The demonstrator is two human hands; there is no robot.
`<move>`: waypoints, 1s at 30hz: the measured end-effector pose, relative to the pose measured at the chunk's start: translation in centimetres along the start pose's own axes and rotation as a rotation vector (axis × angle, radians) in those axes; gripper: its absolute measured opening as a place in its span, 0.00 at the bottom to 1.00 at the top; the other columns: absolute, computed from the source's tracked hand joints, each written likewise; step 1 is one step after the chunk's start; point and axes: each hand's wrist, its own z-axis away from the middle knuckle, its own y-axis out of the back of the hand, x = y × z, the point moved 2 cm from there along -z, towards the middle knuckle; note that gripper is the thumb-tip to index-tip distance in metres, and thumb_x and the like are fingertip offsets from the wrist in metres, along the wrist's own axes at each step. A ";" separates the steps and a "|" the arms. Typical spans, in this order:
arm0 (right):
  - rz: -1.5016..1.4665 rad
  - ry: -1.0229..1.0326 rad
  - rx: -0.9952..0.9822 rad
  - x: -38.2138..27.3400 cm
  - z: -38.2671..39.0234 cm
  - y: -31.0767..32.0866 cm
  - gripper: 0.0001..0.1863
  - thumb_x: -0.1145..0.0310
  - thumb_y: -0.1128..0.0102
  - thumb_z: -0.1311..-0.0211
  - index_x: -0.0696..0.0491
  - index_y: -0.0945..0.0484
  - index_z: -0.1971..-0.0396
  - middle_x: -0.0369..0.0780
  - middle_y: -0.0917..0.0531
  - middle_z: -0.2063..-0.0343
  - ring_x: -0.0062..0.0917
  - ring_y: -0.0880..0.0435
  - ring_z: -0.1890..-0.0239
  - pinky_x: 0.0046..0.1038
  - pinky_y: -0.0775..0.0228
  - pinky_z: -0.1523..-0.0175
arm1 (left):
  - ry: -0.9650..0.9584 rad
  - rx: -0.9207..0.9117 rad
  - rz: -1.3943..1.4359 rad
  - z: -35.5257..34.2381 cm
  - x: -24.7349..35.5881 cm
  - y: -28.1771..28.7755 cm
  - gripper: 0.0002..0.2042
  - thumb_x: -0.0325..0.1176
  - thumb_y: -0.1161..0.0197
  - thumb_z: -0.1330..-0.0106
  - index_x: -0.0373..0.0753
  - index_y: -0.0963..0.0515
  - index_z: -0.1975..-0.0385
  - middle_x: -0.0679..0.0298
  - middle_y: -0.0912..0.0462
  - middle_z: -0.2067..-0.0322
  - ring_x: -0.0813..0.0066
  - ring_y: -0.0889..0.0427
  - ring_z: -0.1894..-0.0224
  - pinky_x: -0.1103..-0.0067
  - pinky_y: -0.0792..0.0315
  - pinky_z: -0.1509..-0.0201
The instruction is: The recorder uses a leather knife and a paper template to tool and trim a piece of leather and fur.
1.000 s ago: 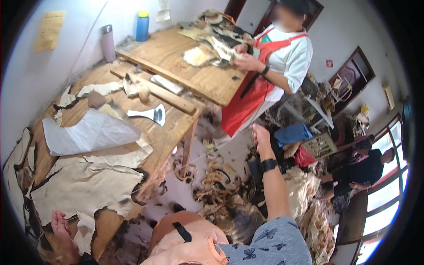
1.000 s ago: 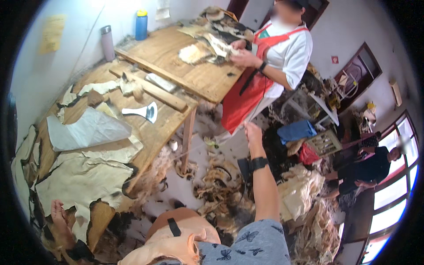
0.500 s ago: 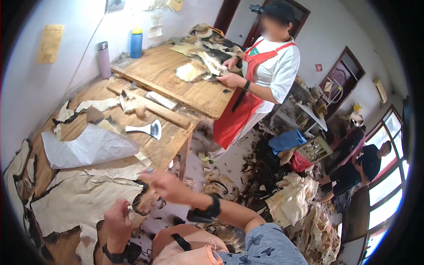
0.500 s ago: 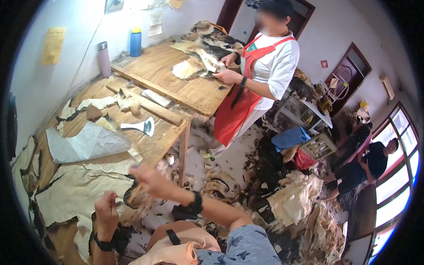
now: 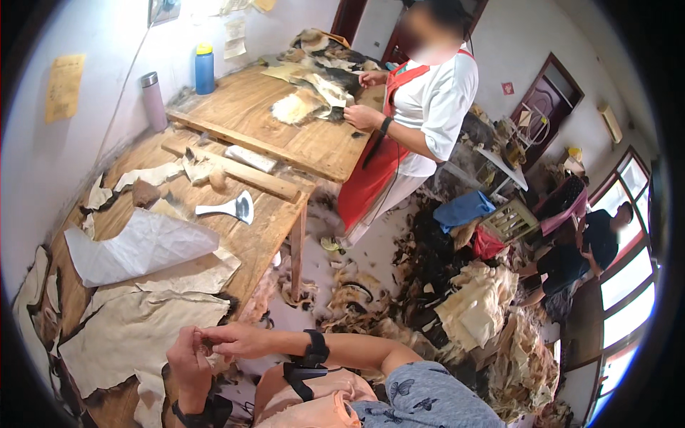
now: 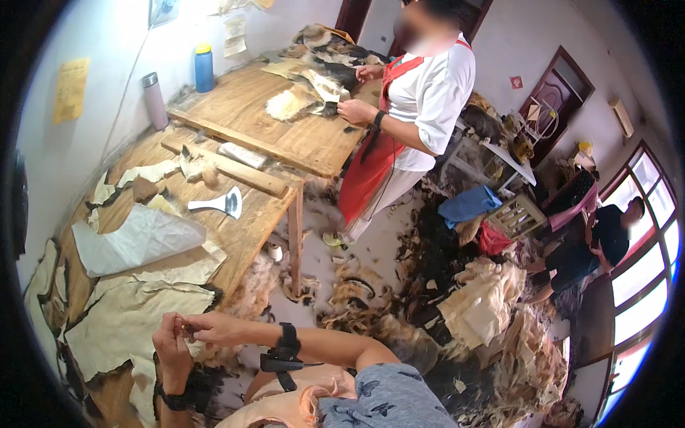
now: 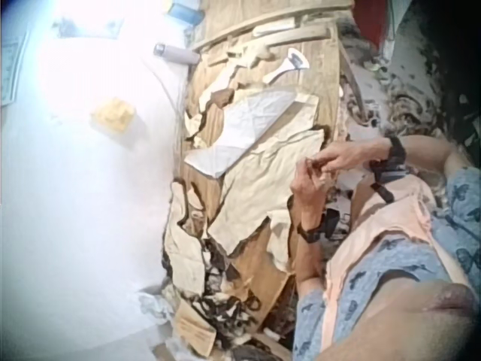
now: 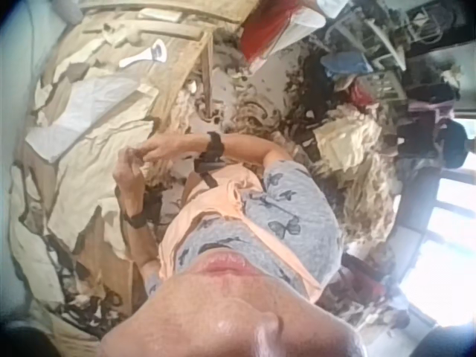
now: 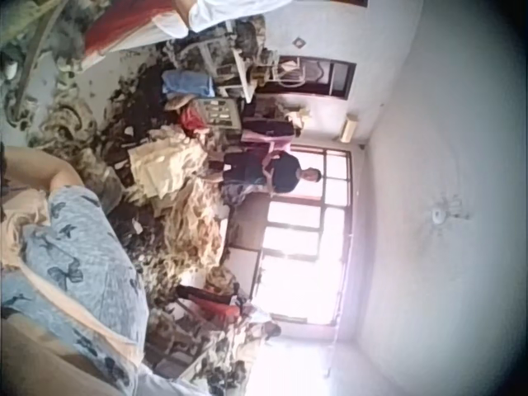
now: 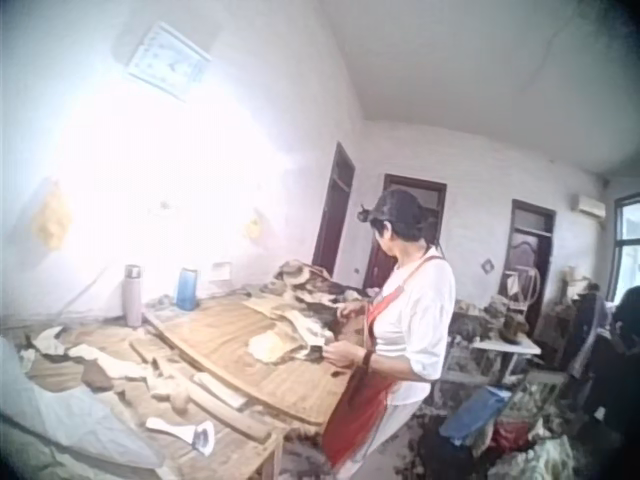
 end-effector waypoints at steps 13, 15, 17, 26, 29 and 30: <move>0.147 0.110 0.056 0.0 -0.3 0.3 0.09 0.70 0.50 0.41 0.58 0.25 0.67 0.33 0.24 0.82 0.15 0.26 0.79 0.22 0.33 0.73 | 0.015 -0.048 -0.034 0.0 -3.0 -1.3 0.07 0.28 0.55 0.34 0.34 0.33 0.74 0.55 0.31 0.82 0.61 0.29 0.80 0.73 0.36 0.75; 0.172 0.133 0.096 0.3 -0.4 0.6 0.08 0.70 0.49 0.42 0.59 0.25 0.70 0.34 0.24 0.83 0.16 0.26 0.80 0.22 0.33 0.73 | -0.020 0.016 0.008 -0.1 -2.5 -1.5 0.08 0.26 0.56 0.32 0.35 0.35 0.74 0.64 0.38 0.83 0.78 0.39 0.80 0.79 0.42 0.77; 0.238 0.178 0.118 0.3 -0.3 0.9 0.08 0.70 0.48 0.44 0.59 0.24 0.75 0.36 0.23 0.84 0.17 0.25 0.80 0.23 0.33 0.74 | -0.018 -0.019 -0.017 -0.5 -2.9 -1.7 0.08 0.26 0.57 0.32 0.35 0.35 0.74 0.65 0.37 0.83 0.79 0.39 0.79 0.80 0.42 0.77; 0.201 0.137 0.235 0.2 0.4 2.1 0.10 0.65 0.45 0.48 0.57 0.22 0.77 0.38 0.22 0.85 0.20 0.24 0.81 0.25 0.33 0.74 | -0.035 -0.049 0.031 -0.9 -4.9 -1.5 0.05 0.24 0.57 0.34 0.34 0.34 0.72 0.67 0.35 0.77 0.82 0.41 0.77 0.83 0.44 0.75; 0.327 0.246 0.439 1.2 2.0 5.2 0.11 0.63 0.45 0.47 0.56 0.21 0.77 0.39 0.21 0.84 0.23 0.23 0.81 0.26 0.32 0.72 | 0.043 -0.030 -0.020 -0.6 -7.0 -0.3 0.05 0.25 0.56 0.33 0.34 0.32 0.69 0.70 0.35 0.76 0.84 0.42 0.76 0.85 0.46 0.74; 0.450 0.256 0.591 1.7 3.2 7.3 0.12 0.63 0.44 0.47 0.57 0.21 0.76 0.39 0.20 0.83 0.25 0.23 0.80 0.27 0.32 0.72 | 0.073 0.042 -0.023 -0.5 -8.2 1.1 0.06 0.27 0.55 0.32 0.34 0.32 0.69 0.71 0.35 0.75 0.84 0.42 0.76 0.85 0.46 0.74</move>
